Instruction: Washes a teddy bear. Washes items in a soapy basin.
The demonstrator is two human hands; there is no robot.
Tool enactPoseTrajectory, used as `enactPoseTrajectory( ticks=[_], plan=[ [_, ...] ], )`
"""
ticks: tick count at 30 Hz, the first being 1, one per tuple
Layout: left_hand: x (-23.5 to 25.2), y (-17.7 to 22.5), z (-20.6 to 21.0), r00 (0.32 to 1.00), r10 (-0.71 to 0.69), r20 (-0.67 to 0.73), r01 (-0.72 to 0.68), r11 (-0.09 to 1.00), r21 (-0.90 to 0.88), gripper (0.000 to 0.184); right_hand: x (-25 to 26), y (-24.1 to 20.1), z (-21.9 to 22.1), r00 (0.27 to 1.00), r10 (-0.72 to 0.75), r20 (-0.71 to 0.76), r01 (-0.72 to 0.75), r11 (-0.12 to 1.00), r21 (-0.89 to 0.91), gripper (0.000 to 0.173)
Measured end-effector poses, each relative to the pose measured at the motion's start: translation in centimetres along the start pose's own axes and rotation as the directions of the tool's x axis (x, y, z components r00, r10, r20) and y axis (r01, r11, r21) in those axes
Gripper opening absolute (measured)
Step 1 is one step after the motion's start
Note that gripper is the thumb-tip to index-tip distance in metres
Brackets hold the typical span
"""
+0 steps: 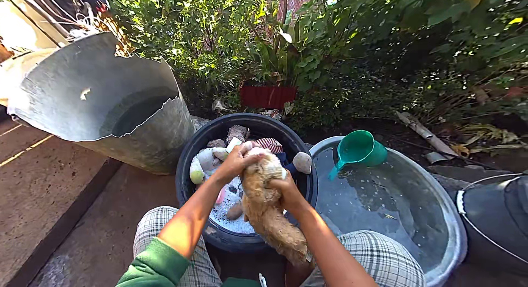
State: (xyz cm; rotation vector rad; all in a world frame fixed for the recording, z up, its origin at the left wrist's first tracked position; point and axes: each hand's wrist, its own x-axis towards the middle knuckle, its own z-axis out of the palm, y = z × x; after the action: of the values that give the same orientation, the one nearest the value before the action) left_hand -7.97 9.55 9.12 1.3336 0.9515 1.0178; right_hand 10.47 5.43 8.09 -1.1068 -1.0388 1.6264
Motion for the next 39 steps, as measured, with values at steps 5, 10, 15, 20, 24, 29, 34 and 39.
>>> enactPoseTrajectory(
  ticks=[5,10,15,20,24,29,34,39],
  plan=[
    [-1.2,0.3,0.7,0.994,-0.052,0.099,0.079,0.951,-0.298,0.108,-0.9,-0.3,-0.9,0.988,-0.015,0.153,-0.060,0.878,0.475,0.025],
    [-1.0,0.0,1.8,0.968,-0.065,-0.241,-0.023,0.939,-0.344,0.060,-0.4,-0.6,0.3,0.996,-0.012,0.090,-0.012,0.965,0.264,0.044],
    [-0.2,-1.1,1.4,0.901,-0.189,-0.391,-0.002,0.898,-0.440,0.043,0.6,-0.6,0.3,0.974,-0.205,0.096,0.219,0.958,-0.183,0.117],
    [-0.3,-0.8,2.0,0.916,-0.245,-0.316,0.055,0.860,-0.507,0.040,0.2,-0.5,1.4,0.908,-0.419,-0.004,0.377,0.822,-0.426,0.109],
    [-0.6,-0.8,3.0,0.917,-0.269,-0.294,0.079,0.846,-0.527,0.029,0.0,0.3,2.4,0.796,-0.603,-0.049,0.501,0.702,-0.506,0.088],
    [-0.8,-0.7,4.3,0.927,-0.115,-0.357,-0.012,0.943,-0.334,0.050,0.4,-0.3,2.4,0.731,-0.679,-0.074,0.481,0.589,-0.649,0.077],
    [-1.3,-0.7,5.8,0.855,0.407,-0.322,-0.340,0.908,0.244,0.105,1.1,-0.7,1.6,0.720,-0.654,-0.233,0.453,0.697,-0.556,0.067],
    [-0.9,-0.8,6.2,0.784,0.427,-0.450,-0.303,0.897,0.323,0.069,1.3,-0.6,2.0,0.669,-0.701,-0.245,0.502,0.670,-0.547,0.043]
  ],
)
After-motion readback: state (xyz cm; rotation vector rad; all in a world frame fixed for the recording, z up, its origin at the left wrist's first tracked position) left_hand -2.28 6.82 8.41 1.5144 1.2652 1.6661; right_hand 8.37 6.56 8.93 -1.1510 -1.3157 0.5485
